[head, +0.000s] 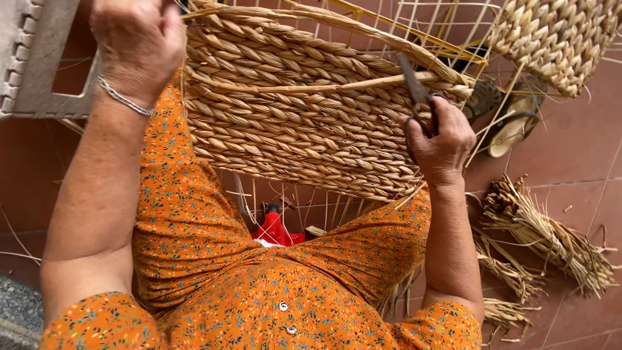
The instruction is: The person sits on the floor weaving a water hyacinth basket around a bamboo frame. They trim excess strands with scissors, fold and tuck woven strips over the frame edge, and weave thin sticks into the basket wall, working the basket on their lap.
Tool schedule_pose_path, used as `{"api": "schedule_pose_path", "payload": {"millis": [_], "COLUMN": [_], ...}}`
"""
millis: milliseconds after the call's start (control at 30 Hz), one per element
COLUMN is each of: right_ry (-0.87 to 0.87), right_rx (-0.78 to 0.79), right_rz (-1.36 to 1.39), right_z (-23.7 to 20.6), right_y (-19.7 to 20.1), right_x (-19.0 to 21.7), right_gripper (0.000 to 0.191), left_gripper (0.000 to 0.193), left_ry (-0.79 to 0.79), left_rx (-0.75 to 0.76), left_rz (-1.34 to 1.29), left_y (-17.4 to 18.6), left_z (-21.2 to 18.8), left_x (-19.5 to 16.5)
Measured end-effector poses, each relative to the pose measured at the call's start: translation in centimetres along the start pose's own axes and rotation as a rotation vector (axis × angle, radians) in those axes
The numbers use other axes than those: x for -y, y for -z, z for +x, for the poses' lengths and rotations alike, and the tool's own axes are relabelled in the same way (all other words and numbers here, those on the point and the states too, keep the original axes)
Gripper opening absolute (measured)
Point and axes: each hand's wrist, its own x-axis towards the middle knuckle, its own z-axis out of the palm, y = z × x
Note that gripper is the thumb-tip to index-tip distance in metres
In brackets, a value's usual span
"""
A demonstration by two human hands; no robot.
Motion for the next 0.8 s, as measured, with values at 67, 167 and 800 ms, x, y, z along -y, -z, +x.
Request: {"api": "schedule_pose_path", "payload": {"millis": [67,167,800], "right_ry": [-0.024,0.01,-0.101], "right_rx": [-0.021,-0.05,-0.085], "right_rz": [0.001,-0.022,0.075], "right_z": [-0.7,-1.4,-4.6], "right_y": [0.7,1.3,2.0], "right_x": [-0.8,-1.5,-2.0], "right_gripper": [0.05,0.052,0.047], "left_gripper": [0.005,0.003,0.015], "left_ry": [-0.024,-0.078,-0.26], "left_rx": [0.016,0.061,0.083], "left_rz": [-0.279,-0.48,-0.031], "left_y": [-0.7,-2.7,-10.1], "left_z": [0.3,0.8,2.4], "left_x": [-2.8,-6.1,-9.1]}}
